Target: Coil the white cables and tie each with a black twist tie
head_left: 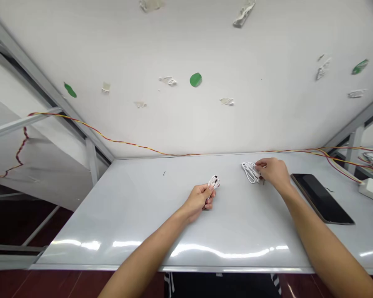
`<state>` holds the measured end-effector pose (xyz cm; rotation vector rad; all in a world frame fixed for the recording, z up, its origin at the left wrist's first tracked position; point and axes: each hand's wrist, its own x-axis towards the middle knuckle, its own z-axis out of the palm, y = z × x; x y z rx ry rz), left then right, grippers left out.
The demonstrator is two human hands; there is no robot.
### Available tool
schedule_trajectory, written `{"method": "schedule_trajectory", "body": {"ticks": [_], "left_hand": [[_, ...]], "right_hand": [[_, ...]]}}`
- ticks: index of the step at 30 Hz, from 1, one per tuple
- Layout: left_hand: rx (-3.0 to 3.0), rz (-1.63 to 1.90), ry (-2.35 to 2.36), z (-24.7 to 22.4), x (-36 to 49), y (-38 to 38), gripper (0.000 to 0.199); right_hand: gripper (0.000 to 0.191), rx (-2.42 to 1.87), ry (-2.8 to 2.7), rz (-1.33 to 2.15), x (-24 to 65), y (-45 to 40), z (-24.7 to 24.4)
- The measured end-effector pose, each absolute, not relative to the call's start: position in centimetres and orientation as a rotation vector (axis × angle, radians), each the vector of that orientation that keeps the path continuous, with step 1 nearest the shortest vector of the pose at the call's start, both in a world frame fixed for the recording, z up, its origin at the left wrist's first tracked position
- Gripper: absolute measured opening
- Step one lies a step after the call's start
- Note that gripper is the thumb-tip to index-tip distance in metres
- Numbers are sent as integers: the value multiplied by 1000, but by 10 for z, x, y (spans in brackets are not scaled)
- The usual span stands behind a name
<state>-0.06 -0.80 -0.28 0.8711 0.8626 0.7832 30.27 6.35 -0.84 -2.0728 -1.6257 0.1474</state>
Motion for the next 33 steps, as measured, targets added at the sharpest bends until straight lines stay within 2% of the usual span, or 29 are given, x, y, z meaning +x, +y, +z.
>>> {"method": "schedule_trajectory", "body": {"ticks": [4,6,8,10,15,18,22,27,33], "left_hand": [[882,778,865,-2,0,-8,46],[904,769,854,-2,-1,-8,47],[945,756,823,-2,-1,-9,49],[991,729,769,-2,-1,-10,56],[1102,666,680,0,-2,-12,99],[1134,663,662,0,-1,-12,104],[1149,668,665,-4,-1,-11,89],[1146,681,702,-7,-2,-9,59],[1127,784,772,-4,-2,-6,50]], "right_hand": [[23,-2083,-1500,-31,300,64,-6],[25,-1948,-1472,-137,296,63,-3],[26,-1735,-1419,-80,287,61,1],[26,-1540,-1324,201,273,57,5],[35,-1178,-1087,1229,222,36,7],[34,-1067,-1004,1609,198,22,3],[28,-928,-1043,1883,181,8,-2],[22,-968,-1120,1846,178,4,-1],[20,-835,-1158,1894,179,4,5]]}}
